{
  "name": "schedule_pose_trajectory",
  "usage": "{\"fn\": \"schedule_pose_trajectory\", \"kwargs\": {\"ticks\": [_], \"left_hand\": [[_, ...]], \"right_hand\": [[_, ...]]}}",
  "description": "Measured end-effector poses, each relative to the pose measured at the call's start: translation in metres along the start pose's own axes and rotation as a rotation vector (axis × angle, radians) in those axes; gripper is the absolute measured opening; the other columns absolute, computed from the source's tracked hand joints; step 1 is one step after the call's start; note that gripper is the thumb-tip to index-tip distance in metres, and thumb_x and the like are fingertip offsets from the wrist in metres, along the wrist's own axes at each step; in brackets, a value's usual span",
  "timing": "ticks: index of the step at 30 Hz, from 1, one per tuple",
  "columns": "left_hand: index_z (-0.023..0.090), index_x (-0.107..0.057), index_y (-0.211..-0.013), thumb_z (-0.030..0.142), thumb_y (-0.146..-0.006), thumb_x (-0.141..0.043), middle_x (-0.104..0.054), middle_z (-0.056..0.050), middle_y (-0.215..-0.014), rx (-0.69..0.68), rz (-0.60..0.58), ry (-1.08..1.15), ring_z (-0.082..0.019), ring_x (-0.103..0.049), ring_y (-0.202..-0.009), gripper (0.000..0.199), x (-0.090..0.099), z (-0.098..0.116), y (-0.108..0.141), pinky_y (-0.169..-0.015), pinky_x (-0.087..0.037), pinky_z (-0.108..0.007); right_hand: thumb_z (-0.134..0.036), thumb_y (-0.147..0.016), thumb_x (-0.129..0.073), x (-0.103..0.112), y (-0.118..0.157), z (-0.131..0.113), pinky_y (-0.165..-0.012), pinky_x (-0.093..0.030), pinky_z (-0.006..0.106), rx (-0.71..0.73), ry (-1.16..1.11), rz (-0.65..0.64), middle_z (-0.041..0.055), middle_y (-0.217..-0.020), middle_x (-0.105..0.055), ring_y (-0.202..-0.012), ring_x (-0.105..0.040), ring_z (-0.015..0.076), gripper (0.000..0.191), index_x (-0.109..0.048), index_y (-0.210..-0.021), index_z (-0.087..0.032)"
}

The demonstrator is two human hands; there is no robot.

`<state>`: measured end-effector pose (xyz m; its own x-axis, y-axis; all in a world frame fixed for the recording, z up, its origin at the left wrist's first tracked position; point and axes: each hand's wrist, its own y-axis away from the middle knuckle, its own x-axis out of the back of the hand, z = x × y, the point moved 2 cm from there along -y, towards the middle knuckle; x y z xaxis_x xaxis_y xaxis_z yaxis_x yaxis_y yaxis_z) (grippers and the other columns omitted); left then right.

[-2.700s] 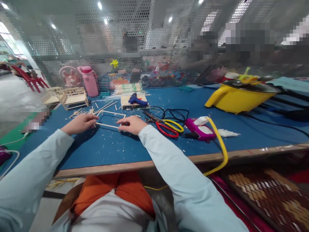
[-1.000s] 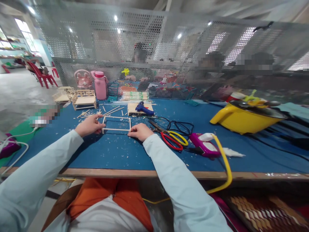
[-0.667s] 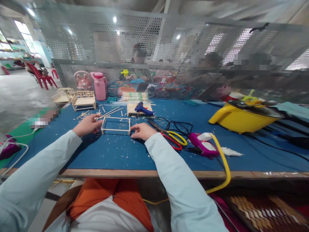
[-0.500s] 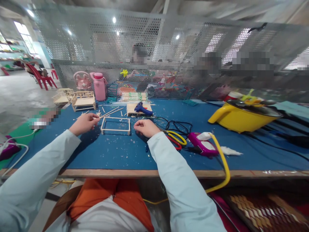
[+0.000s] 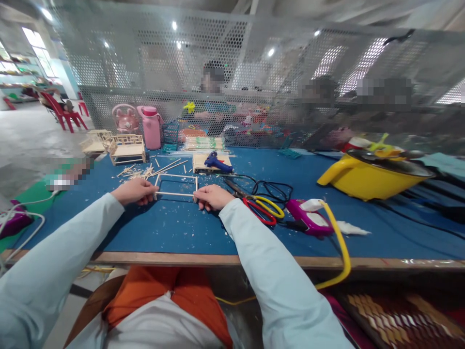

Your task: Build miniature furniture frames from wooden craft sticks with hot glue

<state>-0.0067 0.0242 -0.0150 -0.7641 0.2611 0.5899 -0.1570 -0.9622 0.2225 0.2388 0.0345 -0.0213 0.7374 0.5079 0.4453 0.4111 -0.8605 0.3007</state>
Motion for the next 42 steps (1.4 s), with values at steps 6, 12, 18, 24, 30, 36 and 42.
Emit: {"fn": "schedule_pose_trajectory", "kwargs": {"ticks": [6,12,18,24,30,36,42], "left_hand": [[0.014,-0.058,-0.056,0.044,-0.075,-0.055,-0.06,-0.002,-0.054,0.022,-0.035,0.044,-0.008,-0.053,-0.044,0.035,0.001,0.0,0.0,-0.044,-0.043,-0.019],[0.014,-0.056,-0.059,0.043,-0.076,-0.053,-0.062,-0.004,-0.058,0.031,-0.025,0.032,-0.01,-0.054,-0.045,0.034,-0.002,0.002,0.003,-0.045,-0.044,-0.022],[0.015,-0.06,-0.074,0.047,-0.078,-0.046,-0.059,-0.003,-0.056,-0.089,0.267,-0.163,-0.015,-0.055,-0.05,0.035,0.011,0.009,0.01,-0.051,-0.04,-0.026],[0.015,-0.06,-0.098,0.036,-0.083,-0.042,-0.065,-0.008,-0.082,-0.512,0.57,-0.501,-0.021,-0.059,-0.077,0.031,-0.001,0.039,0.019,-0.071,-0.043,-0.03],[0.02,-0.043,-0.127,0.026,-0.078,-0.055,-0.063,-0.01,-0.108,-0.69,0.058,-0.704,-0.024,-0.059,-0.095,0.051,-0.063,0.066,-0.004,-0.078,-0.045,-0.031],[0.019,-0.059,-0.105,0.022,-0.082,-0.049,-0.067,-0.006,-0.088,-0.753,0.259,-0.373,-0.017,-0.061,-0.076,0.026,-0.046,0.081,0.002,-0.068,-0.045,-0.027],[0.018,-0.056,-0.1,0.025,-0.079,-0.056,-0.058,0.001,-0.069,-0.842,0.406,0.437,-0.009,-0.05,-0.057,0.023,-0.018,0.08,0.044,-0.053,-0.039,-0.019]], "right_hand": [[-0.036,-0.08,-0.052,0.0,0.0,-0.002,-0.029,-0.024,0.015,-0.014,-0.011,0.002,-0.0033,-0.047,-0.055,-0.033,-0.044,0.0047,0.023,-0.057,-0.072,-0.015],[-0.034,-0.079,-0.054,-0.002,0.0,-0.002,-0.029,-0.026,0.016,-0.026,-0.047,0.024,-0.002,-0.046,-0.056,-0.033,-0.045,0.0054,0.023,-0.059,-0.07,-0.014],[-0.039,-0.083,-0.048,0.017,0.017,-0.011,-0.03,-0.027,0.016,0.045,-0.189,0.25,-0.0034,-0.047,-0.053,-0.032,-0.041,0.0049,0.025,-0.054,-0.079,-0.015],[-0.037,-0.076,-0.052,0.042,0.05,0.0,-0.039,-0.032,0.02,0.128,-0.005,0.663,-0.0025,-0.05,-0.053,-0.04,-0.045,0.0078,0.022,-0.055,-0.068,-0.017],[-0.036,-0.072,-0.052,0.036,0.063,0.014,-0.052,-0.034,0.024,0.074,0.533,0.74,0.0012,-0.054,-0.058,-0.053,-0.05,0.0132,0.022,-0.061,-0.062,-0.017],[-0.038,-0.075,-0.049,0.012,0.074,-0.001,-0.051,-0.034,0.022,0.213,0.491,0.641,-0.0001,-0.056,-0.057,-0.052,-0.048,0.012,0.026,-0.062,-0.069,-0.017],[-0.036,-0.079,-0.049,0.017,0.075,0.001,-0.063,-0.037,0.027,0.021,0.776,0.818,0.0071,-0.078,-0.063,-0.072,-0.057,0.0194,0.023,-0.061,-0.082,-0.016]]}}
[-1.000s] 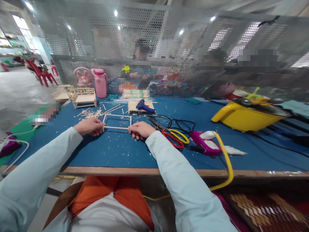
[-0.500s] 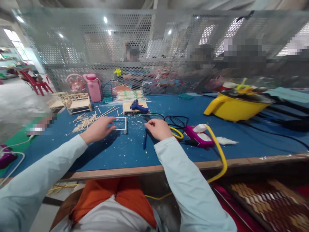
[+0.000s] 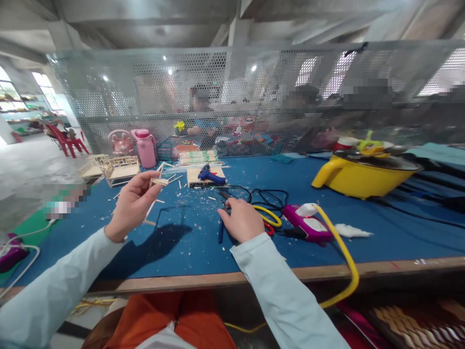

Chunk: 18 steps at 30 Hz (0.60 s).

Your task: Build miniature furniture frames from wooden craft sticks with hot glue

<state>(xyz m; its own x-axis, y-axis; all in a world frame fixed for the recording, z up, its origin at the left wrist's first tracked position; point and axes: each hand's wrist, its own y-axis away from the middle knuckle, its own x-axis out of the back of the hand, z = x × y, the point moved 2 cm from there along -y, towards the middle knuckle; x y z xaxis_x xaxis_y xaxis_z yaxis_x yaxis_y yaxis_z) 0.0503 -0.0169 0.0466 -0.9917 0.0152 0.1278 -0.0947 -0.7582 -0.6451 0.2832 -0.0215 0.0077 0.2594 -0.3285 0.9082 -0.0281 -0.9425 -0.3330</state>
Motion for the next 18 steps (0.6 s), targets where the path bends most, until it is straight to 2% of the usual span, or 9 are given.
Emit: {"fn": "schedule_pose_trajectory", "kwargs": {"ticks": [4,8,12,15,18], "left_hand": [[0.018,-0.056,-0.094,0.025,-0.076,-0.059,-0.056,0.003,-0.062,0.021,0.134,0.143,-0.008,-0.051,-0.054,0.019,-0.003,0.002,0.016,-0.05,-0.04,-0.018],[0.018,-0.053,-0.089,0.026,-0.075,-0.062,-0.059,0.003,-0.062,0.048,0.264,0.205,-0.009,-0.057,-0.056,0.018,-0.006,0.001,0.028,-0.054,-0.045,-0.019],[0.018,-0.049,-0.087,0.026,-0.076,-0.06,-0.067,-0.001,-0.079,0.083,0.272,0.296,-0.008,-0.06,-0.057,0.017,-0.009,0.002,0.033,-0.054,-0.048,-0.019],[0.018,-0.049,-0.092,0.026,-0.077,-0.06,-0.069,-0.003,-0.081,0.114,0.262,0.313,-0.008,-0.062,-0.058,0.021,-0.01,0.002,0.034,-0.055,-0.049,-0.02],[0.018,-0.05,-0.102,0.027,-0.077,-0.059,-0.069,-0.004,-0.083,0.14,0.264,0.287,-0.01,-0.063,-0.063,0.028,-0.008,-0.002,0.034,-0.058,-0.05,-0.021]], "right_hand": [[-0.038,-0.078,-0.053,-0.008,-0.005,0.012,-0.074,-0.038,0.031,-0.069,0.253,-0.099,0.0151,-0.096,-0.059,-0.089,-0.057,0.0265,0.033,-0.057,-0.098,-0.013],[-0.042,-0.082,-0.046,-0.01,-0.004,0.016,-0.072,-0.04,0.031,-0.179,0.304,-0.166,0.0168,-0.101,-0.055,-0.091,-0.058,0.0271,0.038,-0.051,-0.105,-0.012],[-0.049,-0.085,-0.035,-0.01,-0.003,0.015,-0.068,-0.04,0.032,-0.256,0.293,-0.232,0.0162,-0.104,-0.054,-0.088,-0.06,0.0268,0.045,-0.048,-0.109,-0.013],[-0.053,-0.083,-0.037,-0.009,-0.001,0.015,-0.068,-0.04,0.032,-0.242,0.307,-0.243,0.017,-0.103,-0.055,-0.088,-0.06,0.027,0.05,-0.049,-0.111,-0.012],[-0.047,-0.082,-0.044,-0.004,0.003,0.015,-0.07,-0.039,0.031,-0.161,0.366,-0.115,0.0179,-0.097,-0.057,-0.09,-0.057,0.0277,0.044,-0.055,-0.104,-0.012]]}}
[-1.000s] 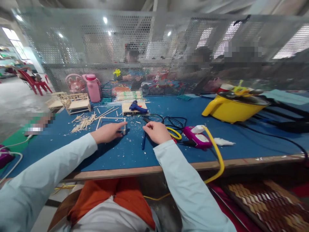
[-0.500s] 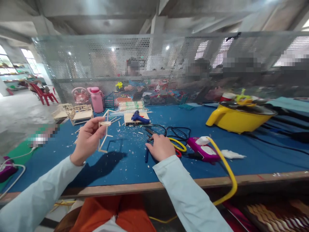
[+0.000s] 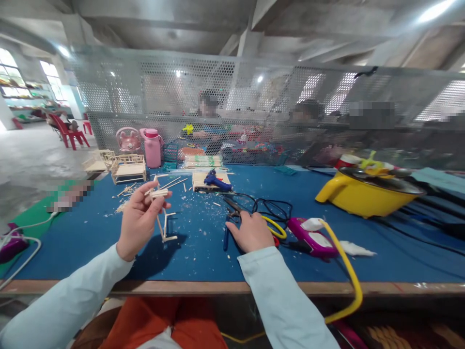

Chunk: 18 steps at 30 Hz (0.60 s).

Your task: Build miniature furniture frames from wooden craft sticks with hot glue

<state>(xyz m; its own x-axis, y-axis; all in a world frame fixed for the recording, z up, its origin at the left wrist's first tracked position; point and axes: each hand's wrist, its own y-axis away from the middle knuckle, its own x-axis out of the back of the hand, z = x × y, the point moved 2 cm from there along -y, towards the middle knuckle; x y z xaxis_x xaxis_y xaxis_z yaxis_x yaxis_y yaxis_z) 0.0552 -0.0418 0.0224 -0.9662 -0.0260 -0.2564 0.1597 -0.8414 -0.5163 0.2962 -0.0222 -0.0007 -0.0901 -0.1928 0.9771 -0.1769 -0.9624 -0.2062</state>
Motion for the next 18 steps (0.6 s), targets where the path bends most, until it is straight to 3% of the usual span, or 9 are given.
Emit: {"fn": "schedule_pose_trajectory", "kwargs": {"ticks": [2,3,6,9,13,18], "left_hand": [[0.017,-0.052,-0.101,0.028,-0.077,-0.059,-0.069,-0.005,-0.083,0.004,0.01,-0.037,-0.011,-0.063,-0.065,0.027,0.002,-0.001,-0.001,-0.06,-0.05,-0.022],[0.016,-0.053,-0.099,0.028,-0.077,-0.059,-0.068,-0.005,-0.083,0.002,0.012,-0.053,-0.011,-0.063,-0.065,0.025,0.003,-0.002,-0.001,-0.06,-0.05,-0.022],[0.016,-0.055,-0.096,0.028,-0.077,-0.059,-0.068,-0.005,-0.084,-0.001,-0.002,-0.072,-0.011,-0.062,-0.065,0.023,0.003,-0.003,-0.001,-0.062,-0.049,-0.023],[0.016,-0.054,-0.096,0.028,-0.077,-0.059,-0.068,-0.005,-0.084,0.008,-0.032,-0.071,-0.011,-0.062,-0.066,0.022,0.002,-0.004,0.0,-0.063,-0.049,-0.024],[0.016,-0.054,-0.095,0.028,-0.078,-0.058,-0.067,-0.005,-0.084,0.016,-0.057,-0.07,-0.012,-0.062,-0.067,0.022,0.002,-0.005,0.002,-0.062,-0.048,-0.024],[0.016,-0.054,-0.096,0.028,-0.077,-0.058,-0.067,-0.005,-0.082,0.009,-0.073,-0.1,-0.012,-0.061,-0.068,0.022,0.003,-0.006,0.002,-0.064,-0.048,-0.024]], "right_hand": [[-0.043,-0.082,-0.044,0.003,0.005,-0.001,-0.069,-0.038,0.03,0.039,-0.003,0.097,0.0156,-0.09,-0.059,-0.088,-0.057,0.0259,0.035,-0.059,-0.094,-0.013],[-0.044,-0.083,-0.042,0.003,0.008,-0.003,-0.066,-0.037,0.029,0.056,-0.022,0.085,0.0135,-0.085,-0.061,-0.084,-0.058,0.0244,0.034,-0.06,-0.087,-0.015],[-0.049,-0.081,-0.04,-0.001,0.013,-0.012,-0.055,-0.033,0.027,0.073,-0.057,-0.085,0.0084,-0.071,-0.063,-0.07,-0.06,0.0218,0.037,-0.059,-0.074,-0.019],[-0.04,-0.081,-0.04,-0.004,0.015,-0.021,-0.049,-0.027,0.026,0.062,-0.016,-0.106,0.009,-0.07,-0.064,-0.066,-0.061,0.0219,0.029,-0.058,-0.073,-0.019],[-0.031,-0.079,-0.044,-0.003,0.026,-0.028,-0.048,-0.023,0.026,0.162,-0.045,-0.072,0.0068,-0.065,-0.064,-0.062,-0.06,0.0199,0.021,-0.056,-0.066,-0.019],[-0.035,-0.082,-0.042,0.003,0.032,-0.022,-0.053,-0.03,0.025,0.315,-0.213,-0.053,0.0025,-0.066,-0.063,-0.064,-0.058,0.0172,0.025,-0.056,-0.068,-0.021]]}}
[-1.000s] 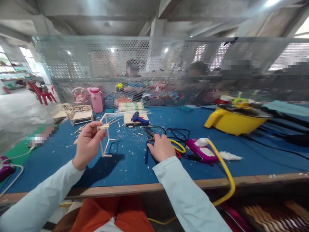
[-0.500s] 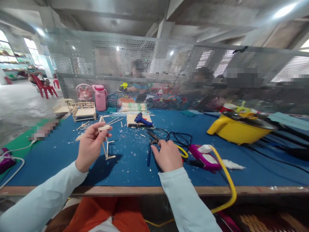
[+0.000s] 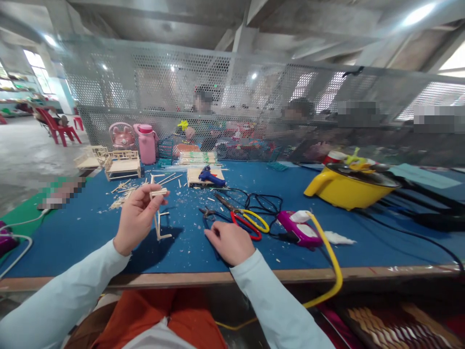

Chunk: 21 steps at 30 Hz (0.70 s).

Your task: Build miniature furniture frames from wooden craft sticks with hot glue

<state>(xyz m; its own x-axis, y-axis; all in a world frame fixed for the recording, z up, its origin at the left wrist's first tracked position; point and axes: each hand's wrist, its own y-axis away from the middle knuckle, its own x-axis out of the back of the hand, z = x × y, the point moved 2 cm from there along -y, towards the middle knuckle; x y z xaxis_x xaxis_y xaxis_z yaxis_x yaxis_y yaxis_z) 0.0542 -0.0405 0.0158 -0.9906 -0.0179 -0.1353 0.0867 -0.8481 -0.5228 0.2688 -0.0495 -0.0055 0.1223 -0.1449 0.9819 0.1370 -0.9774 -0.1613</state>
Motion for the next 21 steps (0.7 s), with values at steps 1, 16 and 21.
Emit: {"fn": "schedule_pose_trajectory", "kwargs": {"ticks": [1,16,21], "left_hand": [[0.016,-0.054,-0.096,0.028,-0.077,-0.058,-0.067,-0.005,-0.082,-0.001,0.001,-0.003,-0.013,-0.061,-0.068,0.023,0.0,0.0,0.0,-0.064,-0.048,-0.025],[0.018,-0.057,-0.097,0.029,-0.078,-0.057,-0.056,0.001,-0.069,-0.013,0.039,-0.063,-0.01,-0.053,-0.061,0.022,0.002,0.003,0.001,-0.056,-0.043,-0.02],[0.018,-0.057,-0.093,0.033,-0.079,-0.054,-0.058,0.0,-0.071,0.034,0.079,0.004,-0.01,-0.055,-0.064,0.021,0.003,0.007,0.0,-0.059,-0.044,-0.022]], "right_hand": [[-0.036,-0.084,-0.04,0.003,-0.001,0.006,-0.057,-0.033,0.025,-0.014,-0.007,0.049,0.0037,-0.07,-0.063,-0.068,-0.058,0.0179,0.027,-0.057,-0.071,-0.02],[-0.027,-0.079,-0.045,-0.002,0.005,-0.018,-0.053,-0.026,0.025,-0.043,-0.06,-0.074,0.0025,-0.062,-0.059,-0.06,-0.053,0.0156,0.019,-0.047,-0.062,-0.02],[-0.028,-0.083,-0.036,0.003,0.002,-0.011,-0.052,-0.031,0.024,0.001,-0.326,-0.039,-0.0035,-0.052,-0.048,-0.052,-0.049,0.0151,0.012,-0.045,-0.079,-0.02]]}}
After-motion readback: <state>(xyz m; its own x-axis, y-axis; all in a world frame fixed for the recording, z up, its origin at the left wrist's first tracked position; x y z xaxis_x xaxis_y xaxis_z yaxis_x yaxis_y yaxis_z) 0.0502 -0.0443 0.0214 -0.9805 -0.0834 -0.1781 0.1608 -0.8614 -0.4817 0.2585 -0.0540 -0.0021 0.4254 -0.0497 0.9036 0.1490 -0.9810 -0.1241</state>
